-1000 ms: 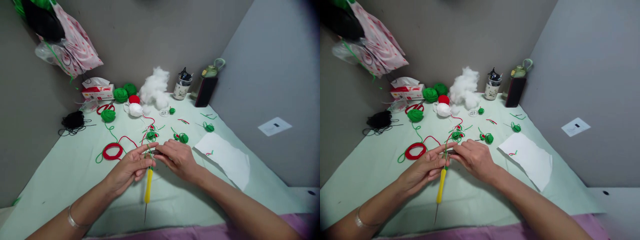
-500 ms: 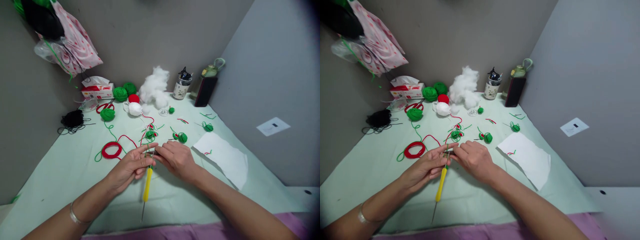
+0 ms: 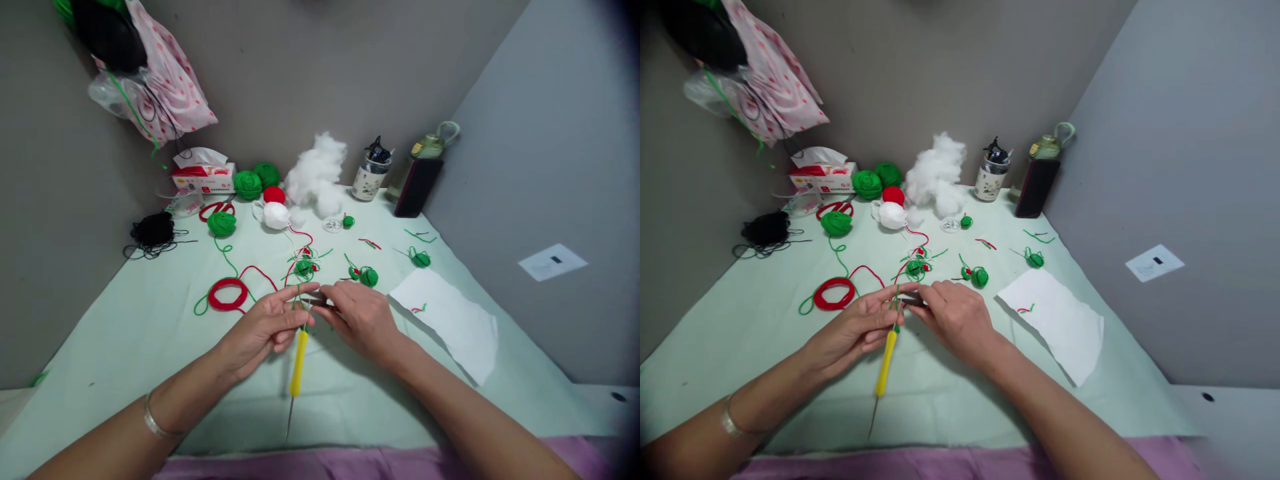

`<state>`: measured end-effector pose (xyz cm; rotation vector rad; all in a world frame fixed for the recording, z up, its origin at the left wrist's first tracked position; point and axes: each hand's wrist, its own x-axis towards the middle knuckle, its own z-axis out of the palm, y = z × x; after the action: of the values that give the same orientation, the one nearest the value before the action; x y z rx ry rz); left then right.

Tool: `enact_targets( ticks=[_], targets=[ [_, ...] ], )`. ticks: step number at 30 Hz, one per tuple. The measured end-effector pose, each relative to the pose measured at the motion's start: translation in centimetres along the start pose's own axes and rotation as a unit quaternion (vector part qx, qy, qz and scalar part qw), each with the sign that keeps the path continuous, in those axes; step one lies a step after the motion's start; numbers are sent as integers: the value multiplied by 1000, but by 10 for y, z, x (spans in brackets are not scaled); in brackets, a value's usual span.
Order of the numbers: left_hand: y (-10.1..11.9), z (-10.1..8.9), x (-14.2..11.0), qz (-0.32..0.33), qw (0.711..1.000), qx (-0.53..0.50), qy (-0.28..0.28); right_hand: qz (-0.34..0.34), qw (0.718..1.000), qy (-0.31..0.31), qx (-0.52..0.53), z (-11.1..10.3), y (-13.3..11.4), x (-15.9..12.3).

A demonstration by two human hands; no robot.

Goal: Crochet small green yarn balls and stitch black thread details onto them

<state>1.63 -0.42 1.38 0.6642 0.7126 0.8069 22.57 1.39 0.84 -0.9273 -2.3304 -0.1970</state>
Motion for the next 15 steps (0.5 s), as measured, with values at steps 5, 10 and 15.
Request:
enact_targets(
  ticks=[5,10,15],
  targets=[
    [0,1,0,-10,1000,-6,0,-6,1000,-11,-5,-1,-1,-1],
    [-3,2,1,-11,1000,14,22,8,999,-38,-19,2,1,-4],
    [-6,4,1,68,991,26,111,117,989,-42,79,1,-3,-1]
  ],
)
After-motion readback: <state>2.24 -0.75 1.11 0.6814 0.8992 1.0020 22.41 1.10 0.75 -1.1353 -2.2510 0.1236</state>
